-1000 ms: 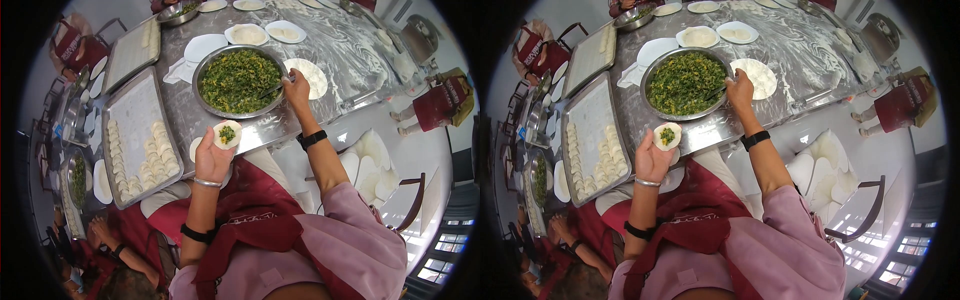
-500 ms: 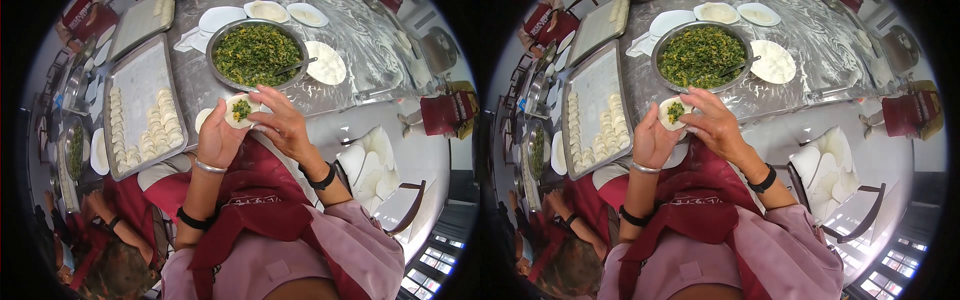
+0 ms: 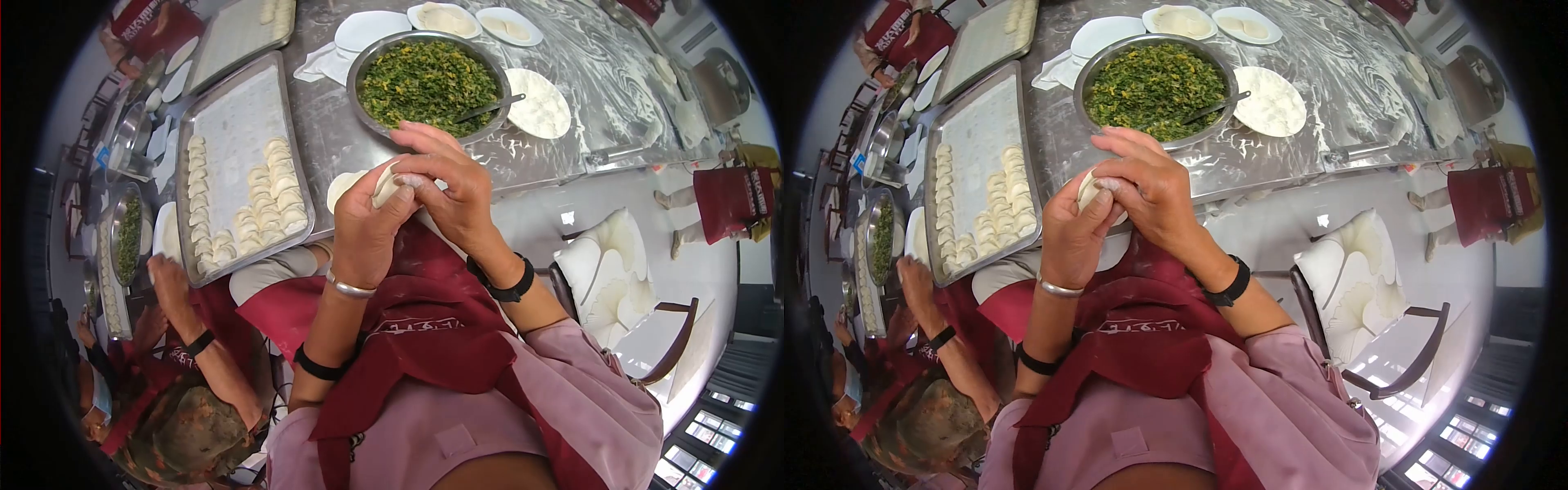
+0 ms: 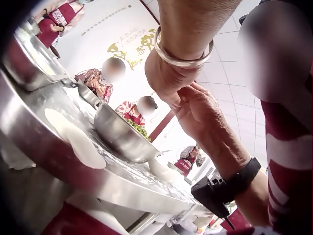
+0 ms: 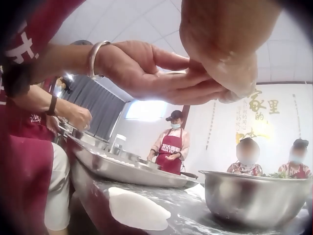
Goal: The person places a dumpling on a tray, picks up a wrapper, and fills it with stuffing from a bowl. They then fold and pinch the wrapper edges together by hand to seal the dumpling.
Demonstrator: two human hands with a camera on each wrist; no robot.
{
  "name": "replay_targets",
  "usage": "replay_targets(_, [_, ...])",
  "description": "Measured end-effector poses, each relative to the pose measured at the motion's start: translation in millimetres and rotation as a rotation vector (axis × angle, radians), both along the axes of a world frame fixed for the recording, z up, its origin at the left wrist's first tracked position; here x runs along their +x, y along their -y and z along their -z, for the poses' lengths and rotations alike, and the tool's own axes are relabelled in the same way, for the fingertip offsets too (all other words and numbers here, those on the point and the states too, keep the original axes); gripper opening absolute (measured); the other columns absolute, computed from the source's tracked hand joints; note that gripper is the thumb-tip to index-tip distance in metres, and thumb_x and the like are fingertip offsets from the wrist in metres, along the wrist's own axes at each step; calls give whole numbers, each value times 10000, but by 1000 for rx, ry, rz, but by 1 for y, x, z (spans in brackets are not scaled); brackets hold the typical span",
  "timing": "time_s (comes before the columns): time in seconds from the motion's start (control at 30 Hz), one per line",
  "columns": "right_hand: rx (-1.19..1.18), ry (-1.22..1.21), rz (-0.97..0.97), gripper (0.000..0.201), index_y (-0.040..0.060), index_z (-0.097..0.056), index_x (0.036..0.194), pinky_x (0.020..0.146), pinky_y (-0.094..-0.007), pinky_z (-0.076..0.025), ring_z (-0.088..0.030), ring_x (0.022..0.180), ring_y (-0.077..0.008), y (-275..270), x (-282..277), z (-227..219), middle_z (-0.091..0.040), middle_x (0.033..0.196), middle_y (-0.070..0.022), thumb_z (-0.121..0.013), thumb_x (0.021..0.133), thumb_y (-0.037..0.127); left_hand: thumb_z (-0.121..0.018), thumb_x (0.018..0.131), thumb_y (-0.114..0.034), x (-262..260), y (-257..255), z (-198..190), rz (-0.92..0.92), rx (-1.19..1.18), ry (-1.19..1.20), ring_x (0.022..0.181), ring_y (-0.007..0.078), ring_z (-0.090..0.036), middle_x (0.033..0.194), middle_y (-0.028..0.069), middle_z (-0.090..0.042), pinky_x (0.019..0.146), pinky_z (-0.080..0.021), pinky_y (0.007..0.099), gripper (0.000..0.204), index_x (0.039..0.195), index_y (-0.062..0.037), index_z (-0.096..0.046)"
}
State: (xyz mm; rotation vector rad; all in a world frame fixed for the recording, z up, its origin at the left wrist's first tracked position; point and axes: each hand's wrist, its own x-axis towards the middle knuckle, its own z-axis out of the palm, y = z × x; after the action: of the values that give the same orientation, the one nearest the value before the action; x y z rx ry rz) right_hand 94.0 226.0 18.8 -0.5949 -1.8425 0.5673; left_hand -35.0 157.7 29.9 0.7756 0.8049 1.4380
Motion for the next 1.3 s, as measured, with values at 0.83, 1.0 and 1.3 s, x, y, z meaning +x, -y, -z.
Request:
replay_targets(0.83, [-409, -205, 147, 188, -7, -710, 981, 923, -347, -502, -652, 1075, -288, 37, -34, 1, -685, 1145, -177, -712, 796, 27, -563, 970, -37, -4, 8, 19, -462, 114, -111, 1025, 165, -637, 1200, 168, -618, 881, -556, 257, 383, 1316, 114, -495])
replay_targets(1.0, [-384, -276, 93, 146, -5, -710, 929, 920, -372, -506, -647, 1081, -307, 31, -34, 6, -696, 1114, -169, -717, 786, 20, -562, 967, -24, -2, 8, 17, -439, 126, -129, 1044, 171, -637, 1210, 171, -616, 891, -555, 258, 370, 1307, 113, -506])
replay_targets(1.3, [-452, -184, 26, 249, 1, -714, 1034, 1020, -369, -447, -586, 1215, -297, 24, -22, 4, -661, 1216, -172, -726, 787, 36, -554, 969, -23, -6, 12, 18, -397, 99, -137, 1064, 202, -645, 1210, 193, -617, 908, -556, 272, 371, 1309, 113, -499])
